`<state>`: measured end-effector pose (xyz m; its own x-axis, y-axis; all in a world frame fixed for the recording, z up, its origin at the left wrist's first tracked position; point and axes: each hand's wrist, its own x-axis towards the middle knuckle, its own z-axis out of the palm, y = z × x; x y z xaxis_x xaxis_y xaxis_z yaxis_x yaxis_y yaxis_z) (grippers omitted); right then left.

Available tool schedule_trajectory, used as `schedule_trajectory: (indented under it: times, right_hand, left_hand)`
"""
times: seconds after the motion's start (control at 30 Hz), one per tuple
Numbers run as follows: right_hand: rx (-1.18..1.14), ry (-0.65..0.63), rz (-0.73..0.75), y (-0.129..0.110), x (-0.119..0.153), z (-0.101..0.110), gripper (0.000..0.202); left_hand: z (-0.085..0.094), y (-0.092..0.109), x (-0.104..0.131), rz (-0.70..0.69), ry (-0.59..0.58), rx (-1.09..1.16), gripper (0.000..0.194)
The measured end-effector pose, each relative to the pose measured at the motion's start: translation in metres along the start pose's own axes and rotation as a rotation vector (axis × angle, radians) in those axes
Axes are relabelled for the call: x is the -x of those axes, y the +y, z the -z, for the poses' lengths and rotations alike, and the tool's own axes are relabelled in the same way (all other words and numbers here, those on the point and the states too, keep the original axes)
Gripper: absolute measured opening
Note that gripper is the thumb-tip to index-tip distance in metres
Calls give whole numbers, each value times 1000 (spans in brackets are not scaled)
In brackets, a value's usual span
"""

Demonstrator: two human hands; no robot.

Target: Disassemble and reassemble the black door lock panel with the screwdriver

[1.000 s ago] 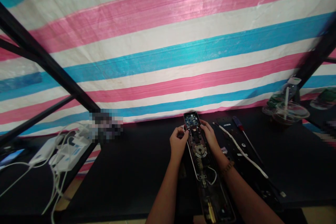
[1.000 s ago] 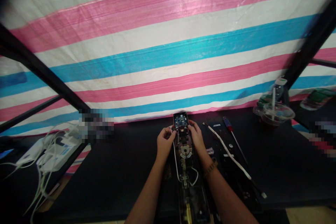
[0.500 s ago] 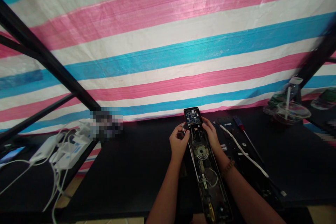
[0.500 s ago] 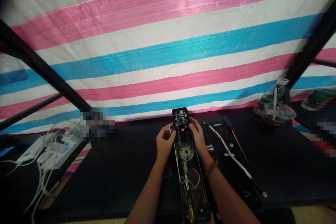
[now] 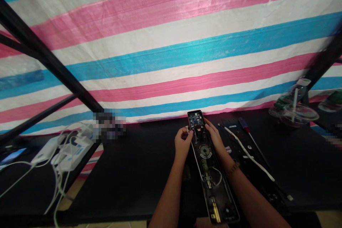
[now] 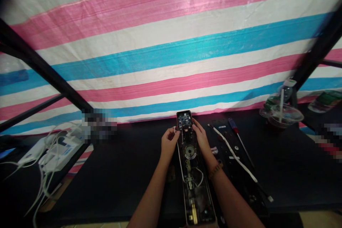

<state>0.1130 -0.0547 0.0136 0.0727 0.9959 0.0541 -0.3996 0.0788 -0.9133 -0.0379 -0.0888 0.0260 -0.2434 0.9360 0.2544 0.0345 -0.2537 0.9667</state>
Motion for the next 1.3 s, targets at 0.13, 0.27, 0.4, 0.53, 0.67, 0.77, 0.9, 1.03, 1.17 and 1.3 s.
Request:
schedule_trajectory:
  times: [0.13, 0.27, 0.4, 0.53, 0.67, 0.77, 0.9, 1.03, 1.17, 1.3]
  right_hand:
    - [62, 25, -29, 7, -6, 4, 51]
    - [98, 47, -35, 11, -8, 6, 50]
    - [96, 53, -21, 12, -8, 6, 49]
    - [119, 74, -42, 14, -10, 8, 50]
    - [107, 79, -43, 16, -13, 10, 49]
    - [98, 86, -40, 16, -13, 9, 48]
    - [112, 102, -39, 16, -13, 9, 49]
    - [113, 125, -36, 18, -13, 8, 49]
    - [122, 121, -44, 20, -14, 8, 48]
    - [138, 108, -44, 21, -16, 9, 43]
  left_hand:
    - [-1, -4, -3, 67, -10, 39, 23]
    - [-1, -7, -3, 103, -15, 24, 27]
    - [0, -8, -2, 122, -19, -4, 30]
    - [1, -9, -3, 148, -33, -18, 33]
    - [0, -11, -3, 175, -44, -24, 37]
    - [0, -12, -2, 186, -47, -31, 38]
    - [1, -15, -3, 183, -28, -51, 38]
    - [1, -18, -3, 178, -13, -76, 37]
    - [1, -21, -4, 192, -7, -93, 38]
    - [2, -23, -5, 200, -2, -108, 38]
